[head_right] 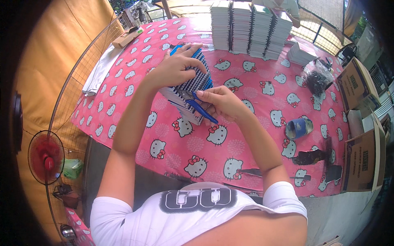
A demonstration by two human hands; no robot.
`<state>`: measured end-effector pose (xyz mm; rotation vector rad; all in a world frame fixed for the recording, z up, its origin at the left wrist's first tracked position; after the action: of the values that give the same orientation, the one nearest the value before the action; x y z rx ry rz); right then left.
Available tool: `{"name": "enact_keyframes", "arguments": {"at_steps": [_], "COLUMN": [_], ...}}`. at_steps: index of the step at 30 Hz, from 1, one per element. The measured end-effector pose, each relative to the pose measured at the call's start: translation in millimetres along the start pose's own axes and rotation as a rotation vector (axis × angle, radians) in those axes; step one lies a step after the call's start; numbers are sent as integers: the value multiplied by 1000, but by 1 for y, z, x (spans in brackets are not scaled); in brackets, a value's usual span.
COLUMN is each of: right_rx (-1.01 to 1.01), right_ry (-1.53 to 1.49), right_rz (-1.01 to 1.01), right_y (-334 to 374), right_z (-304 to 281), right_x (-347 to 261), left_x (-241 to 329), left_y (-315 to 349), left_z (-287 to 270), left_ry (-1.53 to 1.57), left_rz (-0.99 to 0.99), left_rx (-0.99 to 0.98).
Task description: The person uses a pair of shears to trim the plastic coil on a stack of notebooks, then places the notebooks into a cardboard box and uses shears to cut open another box containing colored notebooks.
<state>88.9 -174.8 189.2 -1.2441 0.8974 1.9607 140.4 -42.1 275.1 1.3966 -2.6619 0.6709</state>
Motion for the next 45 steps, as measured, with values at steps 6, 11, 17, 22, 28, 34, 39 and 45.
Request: {"name": "enact_keyframes", "arguments": {"at_steps": [6,11,17,22,28,34,39,45], "right_rx": [344,519,400,-62,365,599,37,331], "right_ry": [734,1056,806,21,854,1185,226,743], "right_rz": [-683,-1078,-744,162,-885,-1275,-58,-858], "right_y": [14,30,13,-7,24,27,-11,9], "right_z": [1,13,7,-13,-3,13,-16,-12], "right_x": [-9,-20,-15,9,-12,-19,11,-3], "left_x": [-2,-8,-5,5,-7,-3,-3,-5], "left_y": [4,4,6,4,3,2,2,1], "left_z": [-2,-4,-6,0,0,0,2,3], "left_ry": [-23,109,81,-42,7,-49,-26,-57], "left_rz": [-27,-57,-48,-25,-48,-8,69,94], "left_rx": [-22,20,8,-34,-23,-41,-1,32]}}
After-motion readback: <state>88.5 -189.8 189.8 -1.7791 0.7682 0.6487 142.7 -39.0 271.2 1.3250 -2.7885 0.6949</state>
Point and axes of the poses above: each hand's wrist, its own y-axis away from the middle knuckle, its own z-axis out of the palm, x = y × z, the point moved 5 cm from there along -y, towards the middle knuckle, and after that the axes turned 10 degrees about x, right-handed, at the moved point
